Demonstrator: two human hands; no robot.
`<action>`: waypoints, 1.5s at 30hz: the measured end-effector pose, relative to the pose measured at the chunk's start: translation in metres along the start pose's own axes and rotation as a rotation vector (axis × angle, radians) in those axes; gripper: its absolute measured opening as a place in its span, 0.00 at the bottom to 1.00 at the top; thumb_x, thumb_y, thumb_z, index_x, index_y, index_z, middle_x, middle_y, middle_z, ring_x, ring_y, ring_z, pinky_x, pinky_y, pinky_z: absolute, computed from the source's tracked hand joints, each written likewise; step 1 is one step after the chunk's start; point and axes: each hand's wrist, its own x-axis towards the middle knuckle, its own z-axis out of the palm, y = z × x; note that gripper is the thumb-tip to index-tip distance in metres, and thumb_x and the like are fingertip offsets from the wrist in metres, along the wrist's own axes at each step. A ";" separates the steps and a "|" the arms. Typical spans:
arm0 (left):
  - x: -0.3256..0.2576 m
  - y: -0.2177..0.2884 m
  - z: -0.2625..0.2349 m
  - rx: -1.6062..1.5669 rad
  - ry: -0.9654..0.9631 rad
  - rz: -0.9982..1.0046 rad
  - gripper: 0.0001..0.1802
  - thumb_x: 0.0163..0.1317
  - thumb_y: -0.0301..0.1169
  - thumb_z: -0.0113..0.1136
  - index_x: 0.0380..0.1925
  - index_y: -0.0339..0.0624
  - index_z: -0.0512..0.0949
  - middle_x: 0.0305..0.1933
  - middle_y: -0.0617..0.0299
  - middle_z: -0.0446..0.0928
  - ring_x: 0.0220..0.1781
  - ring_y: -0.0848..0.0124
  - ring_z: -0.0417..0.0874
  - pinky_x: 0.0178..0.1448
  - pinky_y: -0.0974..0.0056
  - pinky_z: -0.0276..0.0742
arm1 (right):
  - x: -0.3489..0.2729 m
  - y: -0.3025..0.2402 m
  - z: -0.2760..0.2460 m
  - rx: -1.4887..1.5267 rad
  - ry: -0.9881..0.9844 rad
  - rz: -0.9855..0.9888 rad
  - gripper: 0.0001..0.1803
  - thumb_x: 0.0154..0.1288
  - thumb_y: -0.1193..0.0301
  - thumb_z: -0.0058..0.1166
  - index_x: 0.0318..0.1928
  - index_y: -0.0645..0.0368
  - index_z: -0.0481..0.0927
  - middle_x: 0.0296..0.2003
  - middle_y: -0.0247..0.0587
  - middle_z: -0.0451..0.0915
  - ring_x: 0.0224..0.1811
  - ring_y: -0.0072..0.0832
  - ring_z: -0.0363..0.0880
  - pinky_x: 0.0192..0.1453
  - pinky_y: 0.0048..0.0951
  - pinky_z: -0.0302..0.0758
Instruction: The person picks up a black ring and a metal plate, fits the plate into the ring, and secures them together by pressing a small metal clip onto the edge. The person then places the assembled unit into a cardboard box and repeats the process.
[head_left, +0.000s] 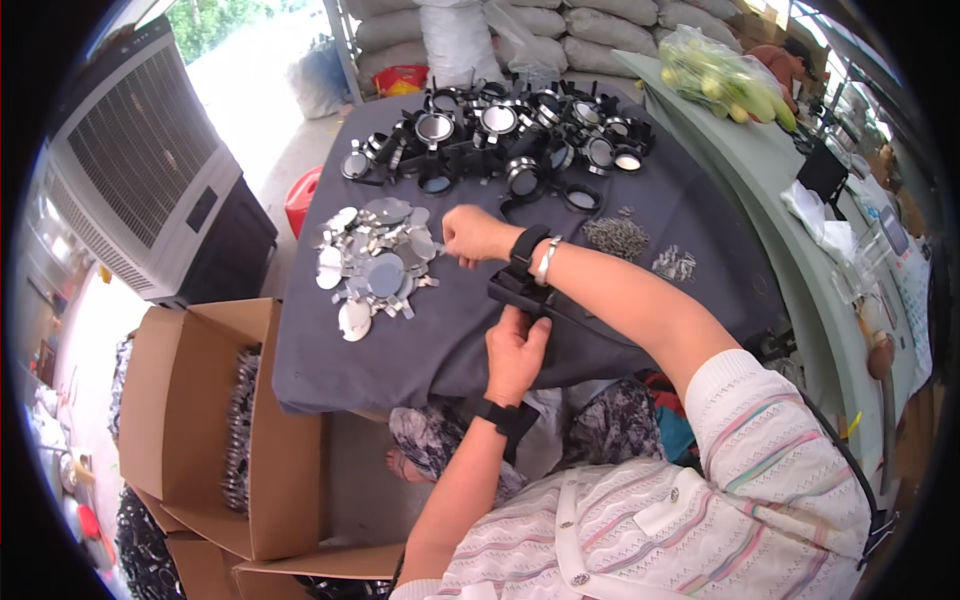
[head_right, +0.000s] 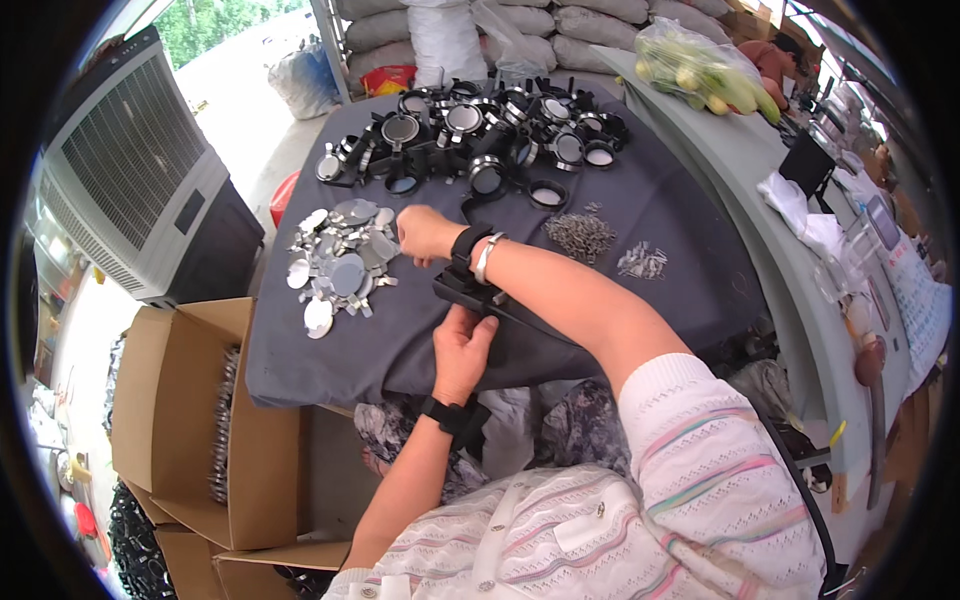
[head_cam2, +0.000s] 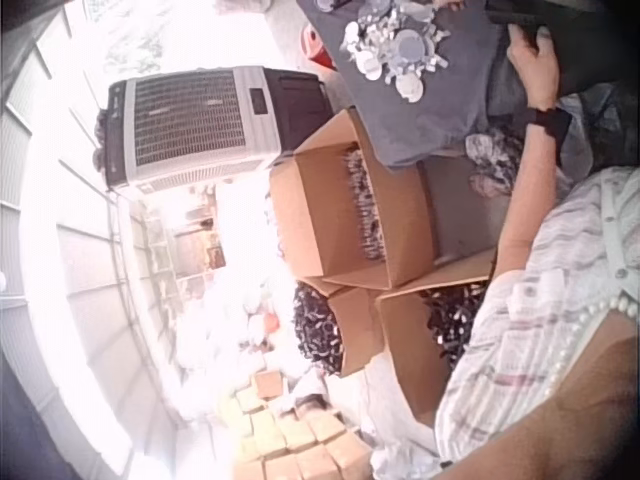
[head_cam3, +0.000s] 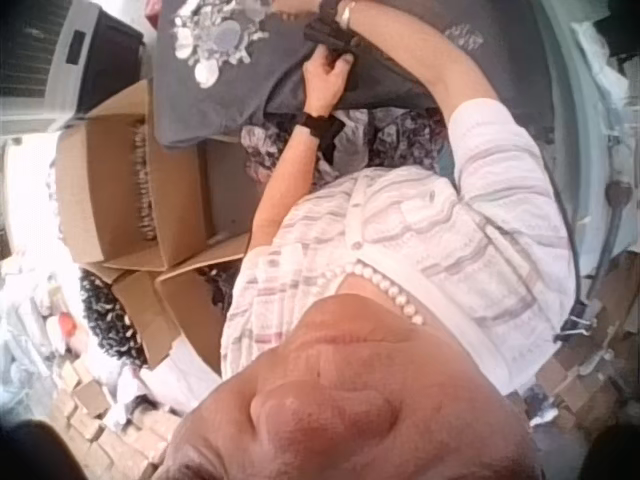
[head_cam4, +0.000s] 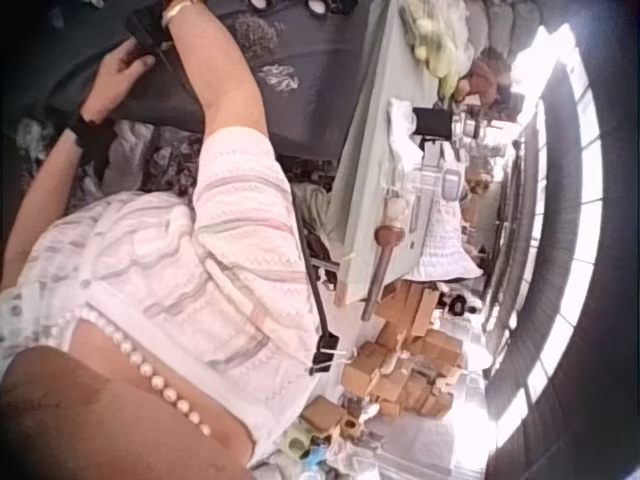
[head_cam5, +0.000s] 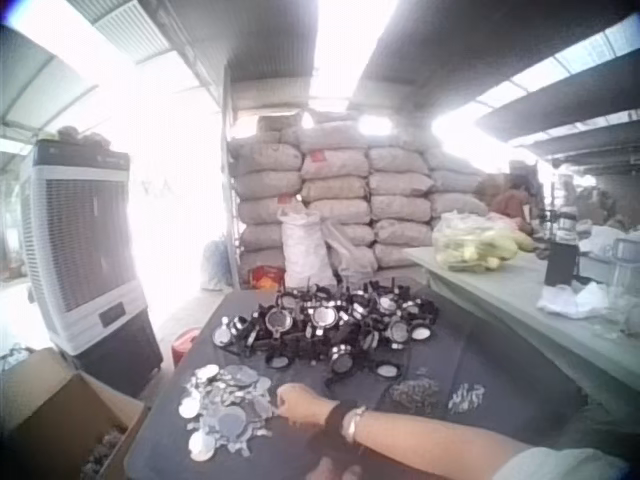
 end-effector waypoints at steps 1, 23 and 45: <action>0.000 0.001 -0.001 -0.014 -0.009 0.008 0.13 0.55 0.23 0.58 0.41 0.32 0.73 0.23 0.59 0.77 0.24 0.77 0.74 0.32 0.69 0.72 | -0.012 0.001 -0.007 0.046 0.077 -0.012 0.03 0.54 0.79 0.53 0.28 0.69 0.76 0.21 0.43 0.79 0.20 0.27 0.81 0.21 0.27 0.77; 0.000 0.003 -0.002 0.073 -0.073 -0.091 0.34 0.57 0.19 0.58 0.65 0.30 0.59 0.26 0.71 0.68 0.26 0.84 0.65 0.31 0.78 0.64 | -0.178 0.033 0.013 -0.570 0.550 -0.519 0.10 0.46 0.77 0.53 0.30 0.60 0.66 0.25 0.41 0.71 0.27 0.40 0.77 0.28 0.37 0.75; 0.001 0.007 -0.002 0.063 -0.092 -0.118 0.32 0.57 0.19 0.58 0.63 0.31 0.62 0.29 0.69 0.71 0.29 0.83 0.69 0.36 0.77 0.68 | -0.180 0.034 0.012 -0.587 0.606 -0.588 0.09 0.47 0.77 0.53 0.28 0.59 0.65 0.23 0.41 0.71 0.27 0.38 0.77 0.27 0.35 0.74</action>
